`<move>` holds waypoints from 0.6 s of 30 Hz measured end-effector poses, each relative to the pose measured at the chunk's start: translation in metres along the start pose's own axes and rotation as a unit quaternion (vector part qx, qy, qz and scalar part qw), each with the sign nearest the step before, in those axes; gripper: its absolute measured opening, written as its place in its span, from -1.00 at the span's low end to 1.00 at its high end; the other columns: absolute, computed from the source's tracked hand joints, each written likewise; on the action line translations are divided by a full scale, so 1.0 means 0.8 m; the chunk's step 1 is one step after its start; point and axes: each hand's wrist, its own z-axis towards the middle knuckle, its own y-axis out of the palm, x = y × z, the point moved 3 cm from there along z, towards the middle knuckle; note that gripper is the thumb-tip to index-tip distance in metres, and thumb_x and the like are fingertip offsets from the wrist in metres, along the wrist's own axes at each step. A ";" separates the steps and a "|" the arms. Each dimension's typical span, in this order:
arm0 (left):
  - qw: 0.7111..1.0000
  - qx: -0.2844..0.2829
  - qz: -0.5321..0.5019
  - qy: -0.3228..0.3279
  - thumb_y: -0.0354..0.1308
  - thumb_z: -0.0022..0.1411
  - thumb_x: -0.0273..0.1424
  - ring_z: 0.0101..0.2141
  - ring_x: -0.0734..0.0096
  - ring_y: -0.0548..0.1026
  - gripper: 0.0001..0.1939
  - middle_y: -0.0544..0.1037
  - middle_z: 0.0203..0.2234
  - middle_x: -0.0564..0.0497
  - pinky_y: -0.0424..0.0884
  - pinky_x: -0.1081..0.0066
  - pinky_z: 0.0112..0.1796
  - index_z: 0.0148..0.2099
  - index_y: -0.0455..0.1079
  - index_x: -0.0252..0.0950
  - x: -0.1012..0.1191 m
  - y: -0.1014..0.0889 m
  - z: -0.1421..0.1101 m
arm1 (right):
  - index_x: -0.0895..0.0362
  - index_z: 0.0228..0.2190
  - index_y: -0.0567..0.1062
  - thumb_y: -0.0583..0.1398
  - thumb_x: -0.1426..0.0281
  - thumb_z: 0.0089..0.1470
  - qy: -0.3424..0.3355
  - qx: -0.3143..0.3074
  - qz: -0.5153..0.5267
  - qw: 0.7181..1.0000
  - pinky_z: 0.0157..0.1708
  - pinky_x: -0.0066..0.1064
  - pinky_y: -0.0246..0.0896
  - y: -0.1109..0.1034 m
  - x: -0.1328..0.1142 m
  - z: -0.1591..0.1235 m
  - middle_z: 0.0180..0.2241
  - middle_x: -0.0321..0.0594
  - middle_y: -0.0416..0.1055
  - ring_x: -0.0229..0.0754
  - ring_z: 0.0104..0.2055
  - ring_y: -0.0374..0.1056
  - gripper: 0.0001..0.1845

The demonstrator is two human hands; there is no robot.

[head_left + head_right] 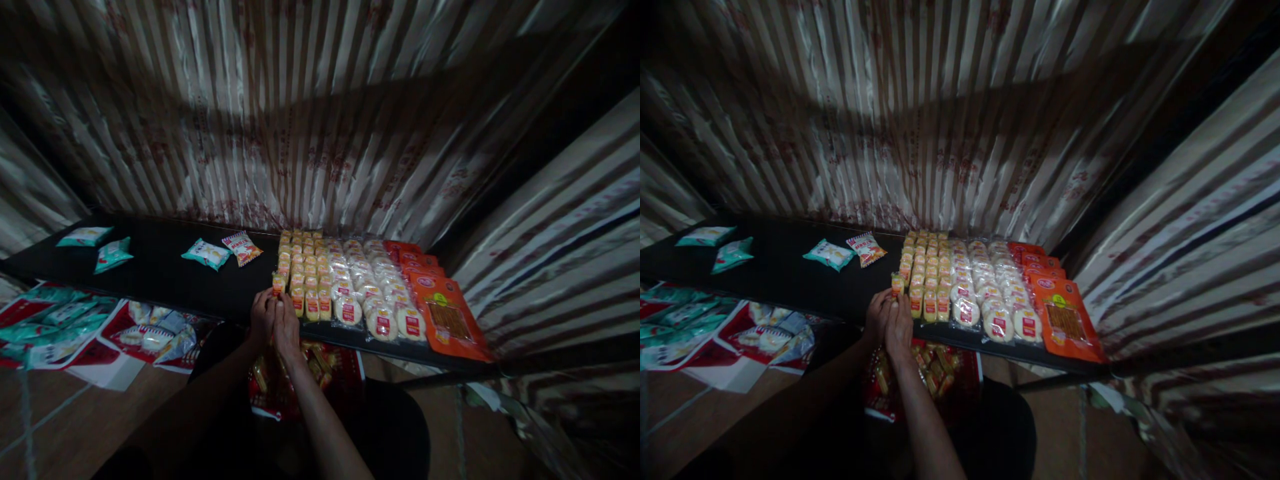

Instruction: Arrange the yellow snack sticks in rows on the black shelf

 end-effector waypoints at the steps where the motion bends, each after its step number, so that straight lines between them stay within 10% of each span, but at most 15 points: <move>1: 1.000 0.001 0.000 0.003 -0.08 0.17 -0.45 -0.10 0.33 0.44 -0.67 0.48 -0.13 -0.15 0.34 0.31 0.01 -0.08 0.42 -0.35 -0.001 0.000 0.001 | 0.25 0.09 0.31 -0.17 0.03 0.18 0.005 -0.002 0.003 1.000 0.22 -0.15 -0.10 0.001 0.000 0.000 0.16 0.01 0.20 -0.09 0.23 0.07 -0.30; 18: 0.999 -0.021 -0.003 0.025 -0.07 0.18 -0.49 -0.07 0.29 0.42 -0.67 0.50 -0.14 -0.10 0.31 0.29 0.03 -0.10 0.45 -0.25 -0.023 0.015 0.021 | 0.38 0.16 0.17 -0.23 0.00 0.17 0.017 -0.013 0.000 1.000 0.24 -0.16 -0.18 0.008 -0.002 0.008 0.24 0.09 0.01 -0.09 0.29 -0.08 -0.19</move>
